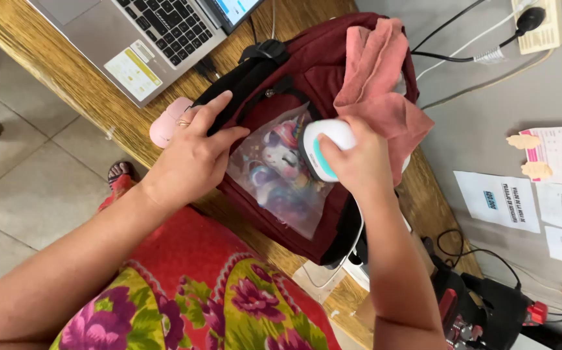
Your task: The person uses a handheld steamer to press a unicorn design on a maroon backpack. They repeatedly move the steamer over a clear plastic sheet covering the design, then lift the sheet to check the result and smooth the fabric with their hands.
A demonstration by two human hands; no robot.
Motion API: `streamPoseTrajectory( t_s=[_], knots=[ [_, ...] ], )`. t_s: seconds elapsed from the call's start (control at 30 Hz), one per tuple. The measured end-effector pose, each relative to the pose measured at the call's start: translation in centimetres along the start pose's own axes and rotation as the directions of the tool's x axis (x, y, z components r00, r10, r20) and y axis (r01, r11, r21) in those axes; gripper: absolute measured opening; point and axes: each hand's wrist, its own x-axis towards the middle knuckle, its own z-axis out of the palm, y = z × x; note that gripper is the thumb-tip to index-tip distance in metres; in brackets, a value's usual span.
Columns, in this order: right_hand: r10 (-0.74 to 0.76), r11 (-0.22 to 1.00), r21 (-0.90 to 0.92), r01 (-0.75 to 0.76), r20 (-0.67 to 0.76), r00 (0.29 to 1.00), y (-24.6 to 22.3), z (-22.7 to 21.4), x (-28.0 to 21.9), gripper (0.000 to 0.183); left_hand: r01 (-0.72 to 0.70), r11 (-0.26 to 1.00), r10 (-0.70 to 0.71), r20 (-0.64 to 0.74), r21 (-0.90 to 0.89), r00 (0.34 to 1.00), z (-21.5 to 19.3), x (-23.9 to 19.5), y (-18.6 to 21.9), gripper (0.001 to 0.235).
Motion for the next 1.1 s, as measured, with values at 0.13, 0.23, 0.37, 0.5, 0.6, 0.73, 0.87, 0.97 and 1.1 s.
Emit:
streamPoseTrajectory(
  t_s=[0.13,0.23,0.37,0.5,0.6,0.73,0.87,0.97,1.1],
  knots=[
    [0.002,0.999,0.033,-0.003,0.025,1.000,-0.6,-0.8,-0.2,0.049,0.033,0.998,-0.034,0.019,0.044,0.999,0.2,-0.1,0.4,0.033],
    [-0.026,0.997,0.067,0.025,0.013,1.000,-1.3,-0.6,-0.1,0.049,0.032,0.999,-0.033,0.029,0.037,0.999,0.3,-0.2,0.4,0.033],
    [0.011,0.997,0.077,-0.015,0.049,0.999,-0.8,-1.3,-0.3,0.048,0.033,0.998,-0.034,0.031,0.054,0.999,0.0,-0.2,0.5,0.031],
    [-0.064,0.991,0.119,0.060,0.027,0.998,-2.4,-1.5,0.2,0.047,0.030,0.998,-0.033,0.048,0.059,0.998,0.0,-0.2,0.5,0.034],
    [-0.088,0.991,0.105,0.084,0.033,0.996,-1.7,-1.2,0.2,0.050,0.036,0.998,-0.039,0.050,0.050,0.998,0.0,0.1,0.4,0.033],
    [-0.043,0.996,0.076,0.040,0.043,0.998,-1.4,-0.6,0.5,0.048,0.042,0.997,-0.045,0.049,0.063,0.998,0.0,-0.3,0.5,0.034],
    [-0.099,0.990,0.108,0.095,0.031,0.995,-0.7,-1.1,-0.2,0.049,0.054,0.997,-0.057,0.062,0.055,0.996,-0.1,-0.1,0.8,0.034],
    [-0.106,0.992,0.060,0.107,-0.012,0.994,-0.1,-0.7,-0.8,0.047,0.055,0.998,-0.057,0.064,0.021,0.996,-0.4,0.1,0.8,0.035],
    [-0.110,0.984,0.136,0.118,-0.067,0.992,0.1,-0.8,-1.1,0.046,0.051,0.998,-0.054,0.065,0.036,0.996,-0.4,0.2,0.7,0.035]
  ],
)
